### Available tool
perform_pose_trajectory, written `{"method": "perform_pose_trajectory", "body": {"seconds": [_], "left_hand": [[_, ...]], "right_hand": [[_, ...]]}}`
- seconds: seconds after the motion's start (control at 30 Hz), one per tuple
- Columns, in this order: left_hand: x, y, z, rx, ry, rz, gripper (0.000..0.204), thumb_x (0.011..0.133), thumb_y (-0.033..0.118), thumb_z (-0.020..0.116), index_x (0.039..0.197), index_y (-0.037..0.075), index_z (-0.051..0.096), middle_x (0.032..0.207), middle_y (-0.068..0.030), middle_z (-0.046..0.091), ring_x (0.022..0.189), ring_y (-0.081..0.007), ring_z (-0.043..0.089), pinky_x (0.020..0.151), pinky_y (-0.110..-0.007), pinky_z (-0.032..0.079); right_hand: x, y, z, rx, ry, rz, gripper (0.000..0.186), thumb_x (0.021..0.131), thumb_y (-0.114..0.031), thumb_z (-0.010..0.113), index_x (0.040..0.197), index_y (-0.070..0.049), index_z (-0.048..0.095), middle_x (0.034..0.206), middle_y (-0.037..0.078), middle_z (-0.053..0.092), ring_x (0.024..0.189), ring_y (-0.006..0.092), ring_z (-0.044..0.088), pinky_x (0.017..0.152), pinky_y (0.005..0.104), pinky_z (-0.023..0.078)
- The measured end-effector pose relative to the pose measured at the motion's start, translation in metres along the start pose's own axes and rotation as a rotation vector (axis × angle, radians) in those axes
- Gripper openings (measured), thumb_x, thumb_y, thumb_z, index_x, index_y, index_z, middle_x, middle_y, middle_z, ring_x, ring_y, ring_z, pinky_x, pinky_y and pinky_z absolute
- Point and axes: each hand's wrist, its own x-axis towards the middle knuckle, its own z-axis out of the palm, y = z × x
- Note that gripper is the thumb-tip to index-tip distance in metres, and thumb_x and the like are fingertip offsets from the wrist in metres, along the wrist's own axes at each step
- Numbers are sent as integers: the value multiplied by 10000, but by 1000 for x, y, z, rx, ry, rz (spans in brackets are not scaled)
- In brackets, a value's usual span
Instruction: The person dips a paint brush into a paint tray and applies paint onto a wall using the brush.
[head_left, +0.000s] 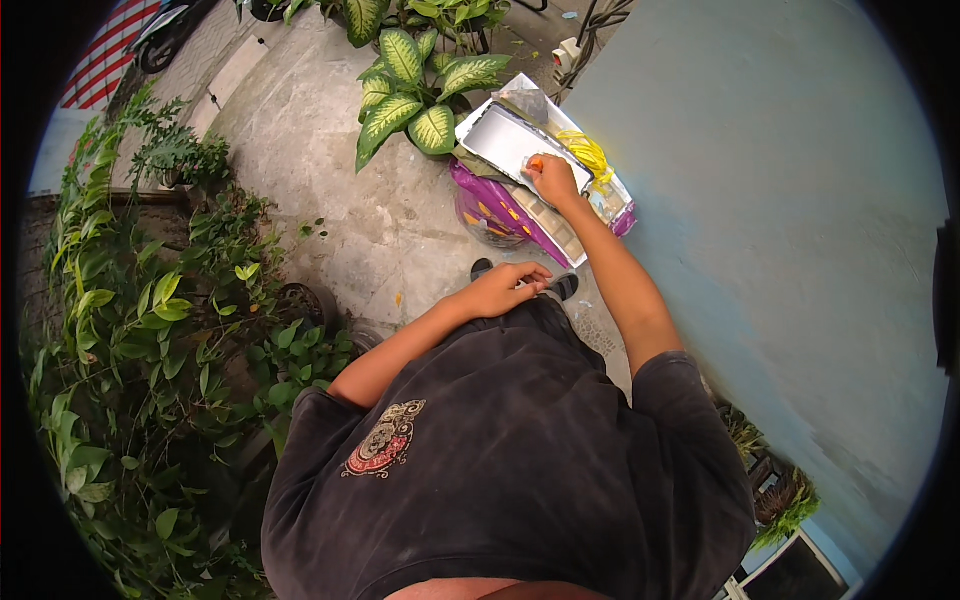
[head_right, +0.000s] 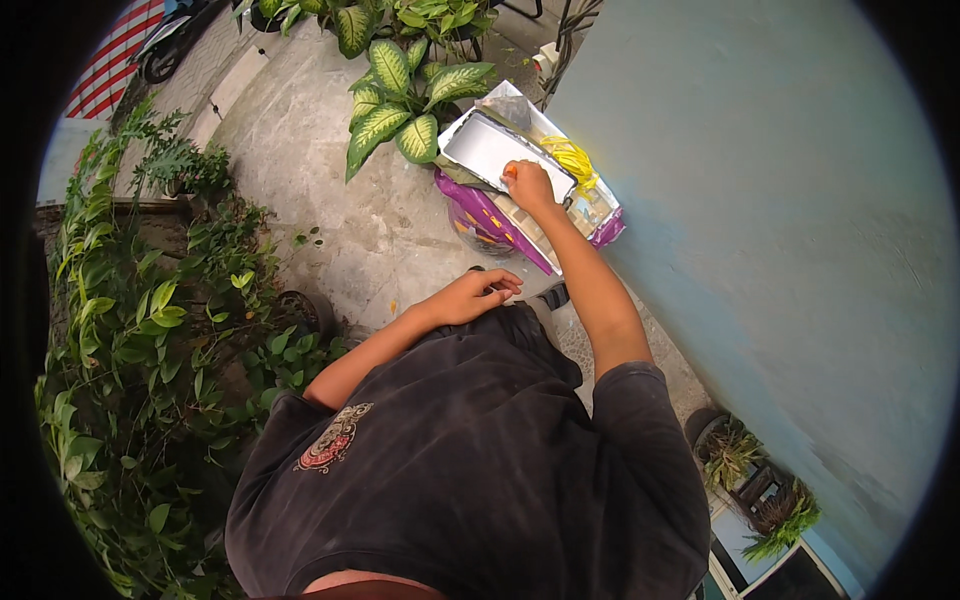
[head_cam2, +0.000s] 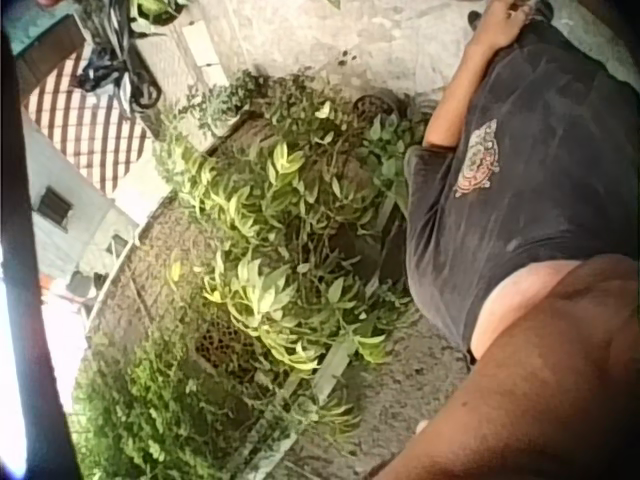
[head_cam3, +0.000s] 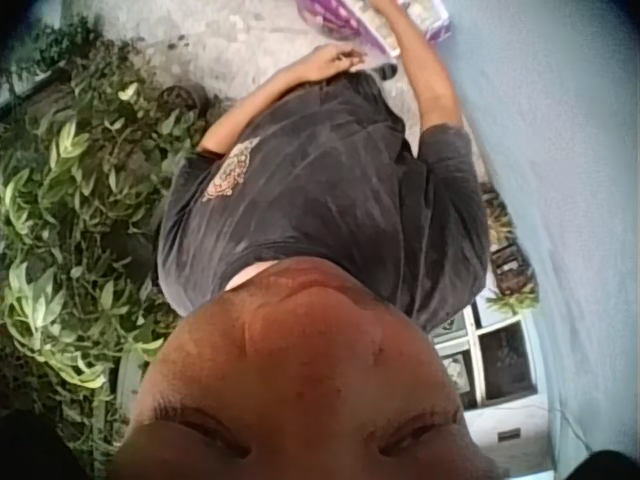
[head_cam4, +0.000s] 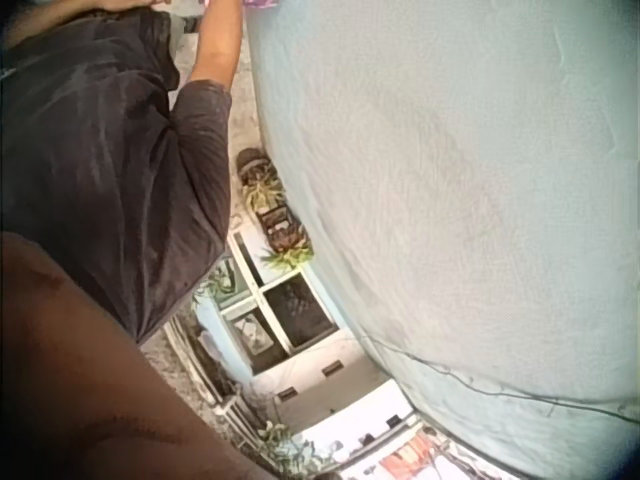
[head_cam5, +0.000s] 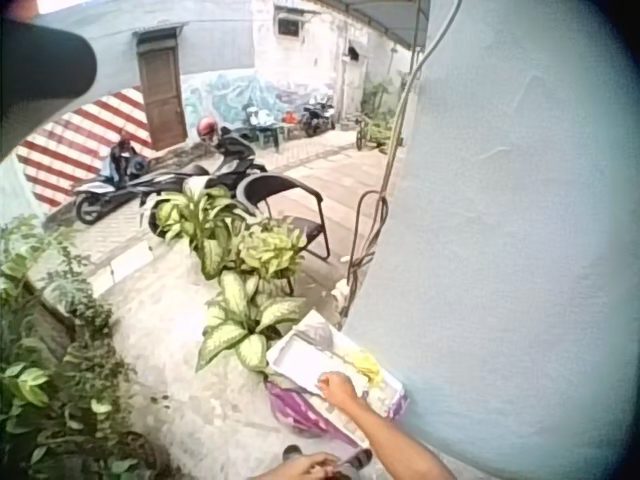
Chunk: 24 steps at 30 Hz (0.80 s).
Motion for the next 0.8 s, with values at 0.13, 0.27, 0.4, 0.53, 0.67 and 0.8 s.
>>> {"method": "perform_pose_trajectory", "body": {"seconds": [0.13,0.27,0.4,0.53,0.67,0.8], "left_hand": [[0,-1,0,-20,4,7,301,1013,126,525,1285,15,588,1133,-139,701,1080,-226,656,945,-357,502],[3,-1,0,-14,-6,6,304,1014,124,526,1291,15,585,1134,-138,699,1081,-224,654,942,-354,504],[5,-3,3,-21,-30,-1,310,1016,125,525,1300,12,579,1134,-132,697,1078,-214,651,943,-350,505],[9,-2,8,-7,-46,32,311,1019,131,525,1303,13,577,1134,-128,695,1079,-204,647,946,-350,505],[8,3,9,-11,-67,12,311,1022,133,522,1303,13,578,1140,-127,692,1083,-201,643,946,-349,504],[3,-1,13,-9,-73,20,311,1024,140,524,1304,16,577,1152,-125,687,1092,-195,636,944,-345,501]], "right_hand": [[-7,4,-21,116,154,159,112,835,-145,749,911,-64,731,876,173,701,815,364,678,757,442,526],[-31,16,-26,-7,269,257,87,838,-128,734,905,-72,728,861,169,692,825,368,673,754,449,527],[-54,9,4,-25,242,41,95,828,-122,745,896,-60,724,850,155,681,814,368,668,744,431,525],[-50,0,3,64,390,49,119,822,-133,760,907,-57,727,844,154,699,782,331,688,724,395,531],[-46,11,-1,218,465,202,111,826,-130,764,895,-51,729,803,149,722,720,287,707,689,369,538],[-43,23,-5,142,403,240,105,826,-131,759,891,-53,735,801,145,722,728,279,706,698,360,537]]}}
